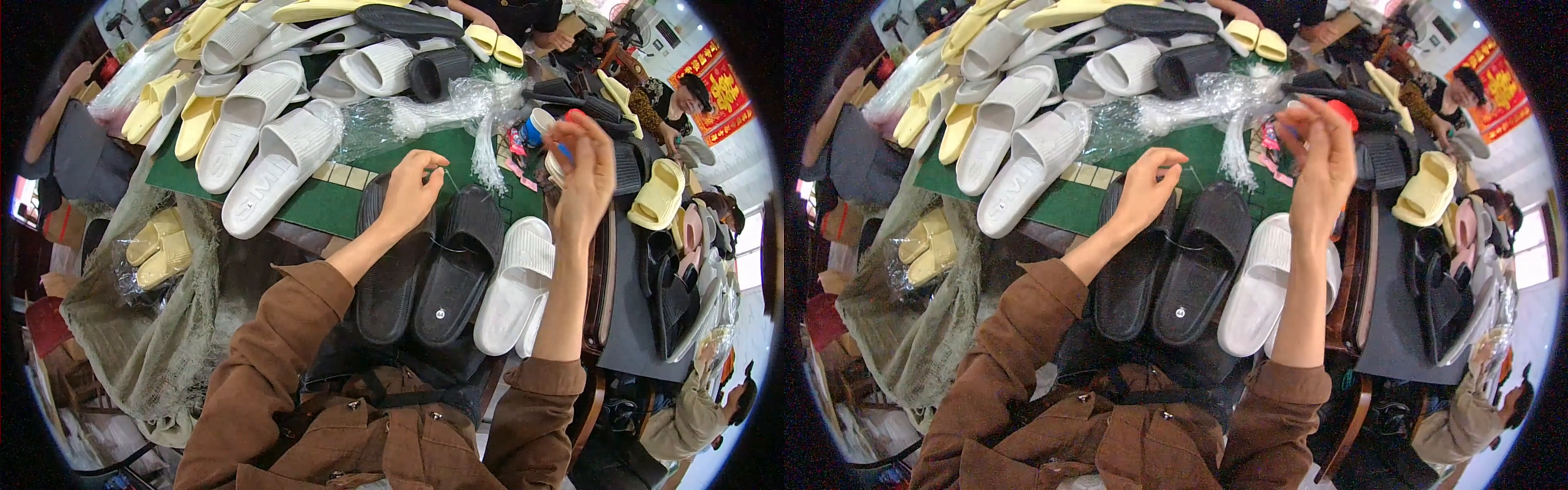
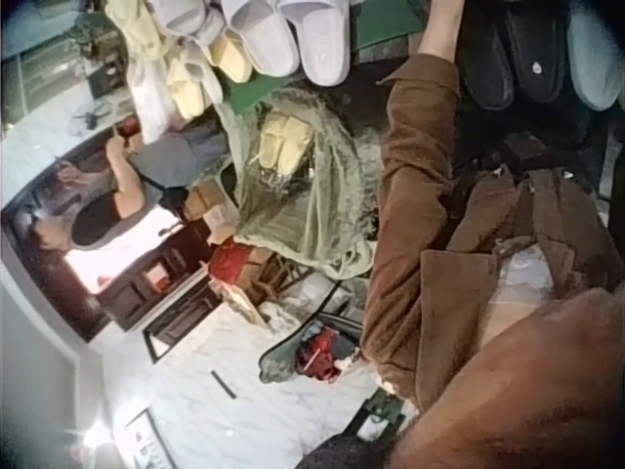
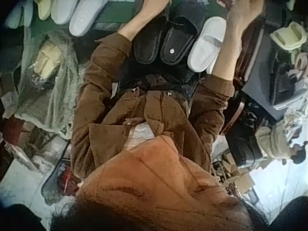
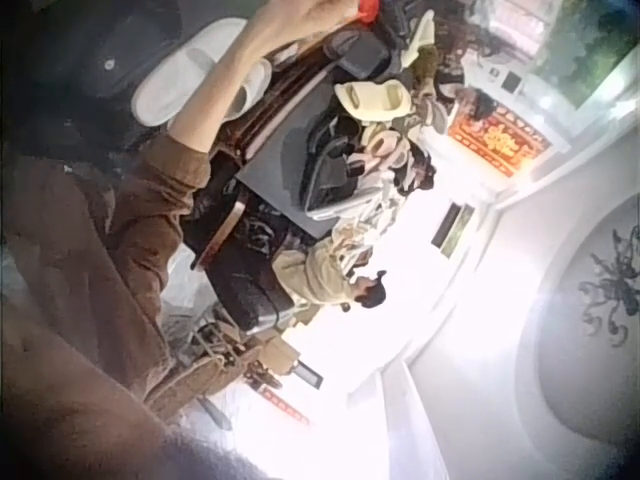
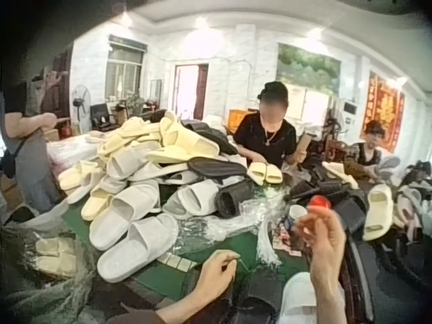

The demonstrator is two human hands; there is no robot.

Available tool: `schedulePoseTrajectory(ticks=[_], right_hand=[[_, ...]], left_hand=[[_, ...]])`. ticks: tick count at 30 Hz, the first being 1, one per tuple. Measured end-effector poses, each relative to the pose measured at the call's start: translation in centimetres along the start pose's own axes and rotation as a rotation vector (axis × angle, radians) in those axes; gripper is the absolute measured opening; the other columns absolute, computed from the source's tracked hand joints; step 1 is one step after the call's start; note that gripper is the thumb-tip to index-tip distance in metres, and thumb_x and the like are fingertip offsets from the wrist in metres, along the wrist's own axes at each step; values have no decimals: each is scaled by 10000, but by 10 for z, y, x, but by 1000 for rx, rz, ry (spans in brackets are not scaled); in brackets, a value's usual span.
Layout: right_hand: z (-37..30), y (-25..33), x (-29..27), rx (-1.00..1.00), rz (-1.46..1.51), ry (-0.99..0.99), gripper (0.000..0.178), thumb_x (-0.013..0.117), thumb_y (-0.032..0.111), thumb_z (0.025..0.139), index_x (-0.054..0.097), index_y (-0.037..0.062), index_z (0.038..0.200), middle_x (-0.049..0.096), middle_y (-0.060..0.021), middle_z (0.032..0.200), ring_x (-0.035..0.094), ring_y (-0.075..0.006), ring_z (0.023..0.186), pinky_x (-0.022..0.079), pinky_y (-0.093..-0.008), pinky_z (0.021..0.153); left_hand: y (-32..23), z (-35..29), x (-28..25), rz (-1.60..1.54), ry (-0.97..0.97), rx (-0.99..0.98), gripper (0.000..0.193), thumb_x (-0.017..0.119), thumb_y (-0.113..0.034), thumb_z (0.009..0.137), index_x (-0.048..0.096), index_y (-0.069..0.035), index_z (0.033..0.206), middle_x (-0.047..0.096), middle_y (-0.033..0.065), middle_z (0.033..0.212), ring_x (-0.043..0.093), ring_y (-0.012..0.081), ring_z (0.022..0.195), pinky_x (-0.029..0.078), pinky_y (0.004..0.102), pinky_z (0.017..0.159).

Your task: Stitching and attaching tags to various colored slippers at a manufacturing workstation.

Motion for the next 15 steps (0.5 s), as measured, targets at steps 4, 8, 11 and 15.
schedulePoseTrajectory(ticks=[4, 8, 11, 15], right_hand=[[-2, 76, 0, -309, -139, -96, 263, 405, 105, 992, 543, -21, 1178, 627, -124, 1035, 617, -202, 977, 505, -344, 899], [-27, 144, 2, -671, -568, -214, 255, 433, 74, 977, 558, -14, 1180, 614, -137, 1075, 612, -210, 996, 498, -328, 910], [-75, 195, 9, -1153, -1019, -310, 280, 454, 105, 965, 592, -45, 1157, 585, -169, 1038, 564, -210, 938, 489, -307, 835], [-110, 227, 0, -1411, -1271, -253, 245, 422, 87, 968, 596, -27, 1097, 508, -201, 1046, 549, -299, 930, 536, -384, 753]], left_hand=[[-6, 5, 7, -28, 47, -46, 124, 566, -62, 849, 635, 1, 931, 609, 122, 954, 614, 233, 841, 500, 332, 729], [-11, 12, 5, -50, 30, -29, 121, 561, -71, 861, 638, 10, 908, 612, 123, 907, 616, 219, 799, 499, 316, 721], [-22, 18, 10, -112, 29, -9, 127, 556, -76, 873, 642, 15, 898, 610, 113, 863, 606, 183, 752, 485, 290, 698], [-37, 20, 11, -208, 11, 50, 128, 557, -75, 878, 650, 13, 873, 601, 87, 812, 572, 144, 691, 454, 273, 643]])
Point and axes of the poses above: each hand's wrist, its own z-axis towards the middle knuckle, its own x-axis out of the palm, y = z × x, the point moved 10 cm from there along z, towards the middle knuckle
